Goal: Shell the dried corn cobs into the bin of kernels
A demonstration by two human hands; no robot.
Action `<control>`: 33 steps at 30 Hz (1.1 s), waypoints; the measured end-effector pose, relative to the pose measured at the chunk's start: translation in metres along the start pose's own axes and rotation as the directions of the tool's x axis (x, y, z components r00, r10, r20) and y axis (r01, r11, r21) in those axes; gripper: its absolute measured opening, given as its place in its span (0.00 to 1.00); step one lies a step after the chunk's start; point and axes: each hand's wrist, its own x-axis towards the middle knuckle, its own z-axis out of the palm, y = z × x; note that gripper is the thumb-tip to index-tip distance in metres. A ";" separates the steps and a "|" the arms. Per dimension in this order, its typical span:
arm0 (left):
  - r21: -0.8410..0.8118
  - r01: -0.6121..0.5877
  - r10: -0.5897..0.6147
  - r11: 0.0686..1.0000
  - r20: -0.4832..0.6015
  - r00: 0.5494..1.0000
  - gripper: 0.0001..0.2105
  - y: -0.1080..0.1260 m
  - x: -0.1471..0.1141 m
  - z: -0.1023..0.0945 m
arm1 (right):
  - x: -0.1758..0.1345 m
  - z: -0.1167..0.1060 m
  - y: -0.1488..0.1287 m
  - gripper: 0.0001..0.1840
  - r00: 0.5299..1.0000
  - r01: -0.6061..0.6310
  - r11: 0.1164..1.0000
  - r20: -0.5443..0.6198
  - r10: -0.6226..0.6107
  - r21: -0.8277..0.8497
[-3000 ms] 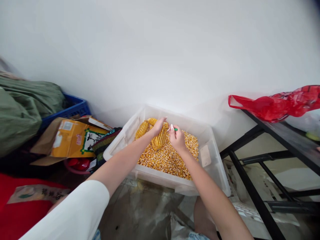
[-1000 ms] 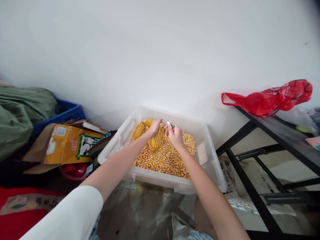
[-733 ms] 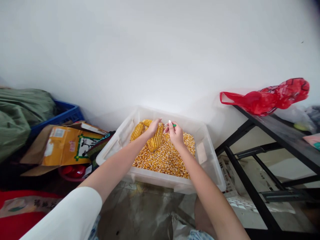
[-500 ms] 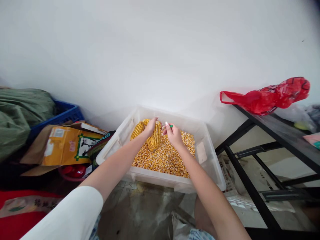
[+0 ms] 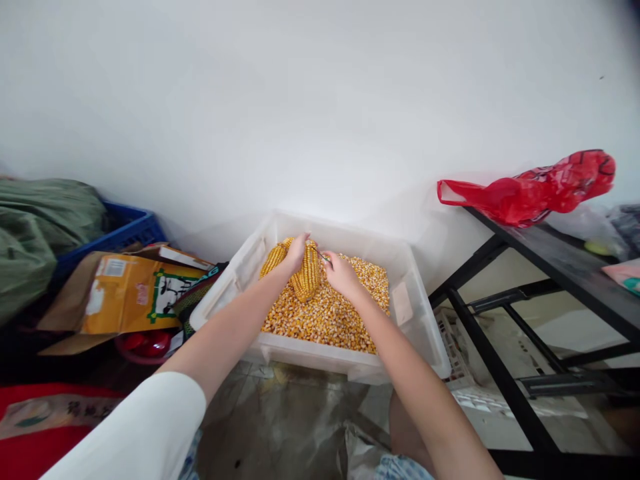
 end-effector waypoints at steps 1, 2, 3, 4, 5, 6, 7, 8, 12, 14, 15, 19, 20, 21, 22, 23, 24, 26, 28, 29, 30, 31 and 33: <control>0.001 0.005 -0.005 1.000 0.001 1.000 0.16 0.001 -0.001 0.000 | -0.001 0.000 -0.001 0.16 1.000 -0.012 0.998 0.016 0.013 -0.056; 0.000 0.007 -0.007 1.000 0.002 1.000 0.16 0.001 -0.001 0.000 | -0.001 -0.001 -0.003 0.16 0.999 -0.022 0.994 0.035 0.025 -0.104; -0.003 0.007 -0.007 1.000 0.002 1.000 0.16 0.001 -0.002 0.001 | -0.001 -0.001 -0.004 0.18 0.998 -0.026 0.989 0.054 0.034 -0.143; -0.007 0.004 -0.004 1.000 0.002 1.000 0.16 0.000 -0.001 0.001 | -0.002 -0.001 -0.006 0.19 0.997 -0.027 0.984 0.065 0.039 -0.175; -0.009 -0.002 0.002 1.000 0.004 1.000 0.16 -0.001 0.000 0.000 | -0.002 0.000 -0.008 0.20 0.997 -0.028 0.979 0.071 0.043 -0.202; -0.004 -0.011 0.012 1.000 0.007 1.000 0.16 -0.002 0.001 0.000 | -0.002 0.000 -0.009 0.20 0.996 -0.029 0.974 0.072 0.046 -0.226; 0.009 -0.027 0.027 1.000 0.009 1.000 0.16 -0.003 0.002 0.000 | -0.002 0.001 -0.010 0.20 0.996 -0.031 0.968 0.069 0.050 -0.248; 0.031 -0.044 0.043 0.999 0.007 0.999 0.16 -0.005 0.003 0.000 | -0.003 0.001 -0.010 0.20 0.996 -0.036 0.963 0.063 0.055 -0.267; 0.139 -0.117 0.122 0.983 -0.023 0.992 0.13 -0.008 0.004 0.002 | -0.004 0.005 -0.013 0.20 0.996 -0.059 0.943 0.038 0.075 -0.327; 0.173 -0.154 0.163 0.973 -0.037 0.986 0.13 -0.009 0.004 0.002 | -0.005 0.009 -0.014 0.21 0.997 -0.068 0.935 0.022 0.080 -0.348; 0.187 -0.175 0.185 0.966 -0.036 0.982 0.12 -0.009 0.003 0.002 | -0.006 0.012 -0.015 0.20 0.996 -0.073 0.934 0.017 0.084 -0.351; 0.284 -0.229 0.243 0.931 -0.015 0.970 0.10 -0.011 0.002 0.000 | -0.006 0.023 -0.015 0.21 0.992 -0.120 0.946 0.008 0.128 -0.302; 0.316 -0.231 0.248 0.920 -0.016 0.969 0.10 -0.012 0.002 -0.001 | -0.006 0.025 -0.014 0.21 0.989 -0.138 0.949 0.008 0.146 -0.284; 0.344 -0.229 0.251 0.911 -0.022 0.968 0.10 -0.013 0.002 -0.002 | -0.005 0.027 -0.013 0.20 0.986 -0.157 0.951 0.006 0.165 -0.268; 0.367 -0.227 0.255 0.902 -0.028 0.967 0.10 -0.014 0.002 -0.002 | -0.005 0.029 -0.012 0.20 0.984 -0.174 0.952 0.004 0.180 -0.254; 0.383 -0.226 0.257 0.896 -0.031 0.966 0.10 -0.016 0.002 -0.002 | -0.005 0.030 -0.011 0.20 0.981 -0.188 0.953 0.002 0.194 -0.239; 0.395 -0.227 0.260 0.890 -0.031 0.965 0.10 -0.017 0.002 -0.002 | -0.005 0.031 -0.011 0.20 0.979 -0.201 0.954 0.000 0.206 -0.224; 0.409 -0.233 0.268 0.882 -0.029 0.963 0.10 -0.019 0.002 -0.001 | -0.004 0.033 -0.010 0.20 0.972 -0.229 0.955 -0.002 0.233 -0.189; 0.424 -0.239 0.277 0.873 -0.028 0.961 0.10 -0.021 0.002 0.000 | -0.003 0.035 -0.010 0.21 0.965 -0.261 0.954 0.000 0.264 -0.148; 0.434 -0.246 0.284 0.867 -0.024 0.959 0.10 -0.021 0.002 0.000 | -0.002 0.036 -0.010 0.21 0.960 -0.278 0.952 -0.001 0.280 -0.128; 0.446 -0.255 0.294 0.858 -0.019 0.955 0.10 -0.022 0.002 0.001 | -0.001 0.038 -0.010 0.21 0.955 -0.296 0.949 0.000 0.298 -0.109; 0.463 -0.264 0.307 0.846 -0.017 0.952 0.10 -0.022 0.001 0.001 | 0.000 0.040 -0.009 0.21 0.948 -0.316 0.944 0.001 0.318 -0.091; 0.493 -0.268 0.315 0.828 -0.015 0.949 0.09 -0.023 0.001 0.001 | 0.001 0.045 -0.006 0.23 0.952 -0.304 0.950 0.001 0.305 -0.069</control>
